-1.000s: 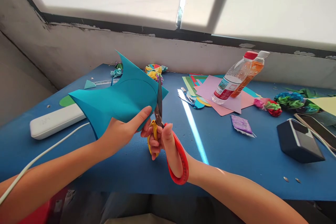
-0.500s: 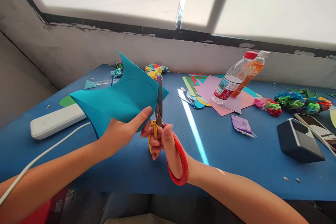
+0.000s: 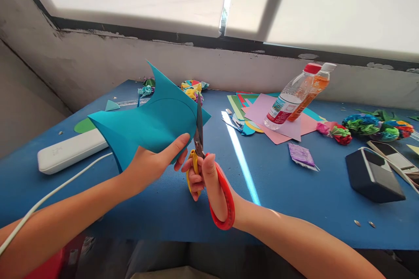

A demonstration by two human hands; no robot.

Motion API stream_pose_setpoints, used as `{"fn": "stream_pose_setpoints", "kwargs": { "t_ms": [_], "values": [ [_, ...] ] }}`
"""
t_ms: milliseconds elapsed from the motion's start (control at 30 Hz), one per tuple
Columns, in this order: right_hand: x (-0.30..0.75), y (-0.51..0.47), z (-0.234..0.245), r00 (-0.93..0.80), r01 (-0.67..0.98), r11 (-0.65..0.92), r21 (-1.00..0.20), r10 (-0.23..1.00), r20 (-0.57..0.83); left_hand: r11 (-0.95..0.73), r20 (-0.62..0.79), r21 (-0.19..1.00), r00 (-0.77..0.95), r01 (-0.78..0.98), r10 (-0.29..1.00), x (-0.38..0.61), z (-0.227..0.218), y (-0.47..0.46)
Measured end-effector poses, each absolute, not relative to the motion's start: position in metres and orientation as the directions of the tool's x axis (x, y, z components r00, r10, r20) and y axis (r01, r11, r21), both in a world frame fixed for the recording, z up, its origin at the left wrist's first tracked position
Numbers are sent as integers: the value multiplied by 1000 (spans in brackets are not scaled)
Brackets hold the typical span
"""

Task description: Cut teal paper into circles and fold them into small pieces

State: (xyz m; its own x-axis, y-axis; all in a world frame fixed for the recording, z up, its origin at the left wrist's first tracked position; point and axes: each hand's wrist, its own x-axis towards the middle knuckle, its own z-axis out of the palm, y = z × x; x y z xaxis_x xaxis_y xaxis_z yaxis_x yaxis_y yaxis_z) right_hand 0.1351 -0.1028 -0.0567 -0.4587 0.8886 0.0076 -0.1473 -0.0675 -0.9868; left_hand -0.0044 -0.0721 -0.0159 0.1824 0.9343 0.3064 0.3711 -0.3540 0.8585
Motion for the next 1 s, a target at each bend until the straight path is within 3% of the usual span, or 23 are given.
{"fn": "stream_pose_setpoints", "kwargs": {
  "t_ms": [267,1000],
  "values": [
    [137,-102,-58,-440,-142,-62,-988,898,7,-378,330,853,189,361,925,-6,-13,-72],
    [142,-102,-67,-395,-154,-93,-984,918,-25,-309,217,878,271,365,938,-14,-6,-70]
  ]
}}
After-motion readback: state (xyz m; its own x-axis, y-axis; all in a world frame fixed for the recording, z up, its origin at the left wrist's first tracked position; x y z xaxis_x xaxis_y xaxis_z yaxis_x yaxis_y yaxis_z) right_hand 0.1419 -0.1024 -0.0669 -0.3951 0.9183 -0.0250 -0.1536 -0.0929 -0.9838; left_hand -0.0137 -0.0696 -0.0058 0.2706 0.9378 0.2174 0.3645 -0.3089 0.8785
